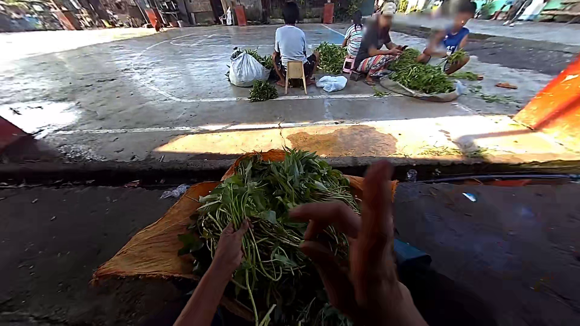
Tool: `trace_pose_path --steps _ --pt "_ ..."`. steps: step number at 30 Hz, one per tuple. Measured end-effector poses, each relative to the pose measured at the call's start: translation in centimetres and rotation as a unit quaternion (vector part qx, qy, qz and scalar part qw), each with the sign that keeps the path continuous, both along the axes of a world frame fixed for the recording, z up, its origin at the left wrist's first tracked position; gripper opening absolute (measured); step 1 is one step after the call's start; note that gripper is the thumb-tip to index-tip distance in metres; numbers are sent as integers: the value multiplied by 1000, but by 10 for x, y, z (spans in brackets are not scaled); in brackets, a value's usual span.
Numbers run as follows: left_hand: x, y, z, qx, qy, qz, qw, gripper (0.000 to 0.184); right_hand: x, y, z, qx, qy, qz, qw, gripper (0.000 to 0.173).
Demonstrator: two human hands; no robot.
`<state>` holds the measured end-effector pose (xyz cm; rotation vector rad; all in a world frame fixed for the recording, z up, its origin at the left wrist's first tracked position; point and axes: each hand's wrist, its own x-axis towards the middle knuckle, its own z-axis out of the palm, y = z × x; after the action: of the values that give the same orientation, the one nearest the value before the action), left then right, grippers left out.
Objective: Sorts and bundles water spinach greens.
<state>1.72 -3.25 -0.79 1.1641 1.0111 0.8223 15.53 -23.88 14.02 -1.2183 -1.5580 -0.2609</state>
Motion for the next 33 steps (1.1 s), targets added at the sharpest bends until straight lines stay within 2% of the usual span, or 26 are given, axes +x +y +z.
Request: trace_pose_path --steps 2,4,5,6,8,11,15,19,23,26,33 --pt "4 4 1 -19 -9 12 1000 19 1 25 -72 -145 63 53 986 48" --pt "4 5 0 -41 -18 21 999 17 -3 44 -144 -314 127 59 939 35" --pt "3 6 0 -47 -26 21 998 16 -7 50 -171 -364 150 56 917 36" --pt "3 7 0 -50 -31 18 998 15 -11 54 -190 -387 174 58 904 38" --pt "2 11 1 -51 -42 14 998 15 -18 60 -208 -369 205 68 904 40" --pt "2 14 2 -53 -47 24 997 15 -21 69 -209 -347 214 87 909 40" --pt "4 21 3 -50 -50 51 996 15 -27 88 -202 -339 188 107 915 50" --pt "7 27 7 -78 -76 83 991 16 -34 105 -192 -366 164 56 914 30" --pt "6 25 9 -92 -101 4 991 21 -32 115 -178 -408 208 44 888 34" --pt "9 23 7 -81 -103 -9 991 20 -33 111 -180 -418 212 53 882 40" --pt "12 23 4 -83 -76 67 991 15 -51 73 -189 -452 211 27 866 33"
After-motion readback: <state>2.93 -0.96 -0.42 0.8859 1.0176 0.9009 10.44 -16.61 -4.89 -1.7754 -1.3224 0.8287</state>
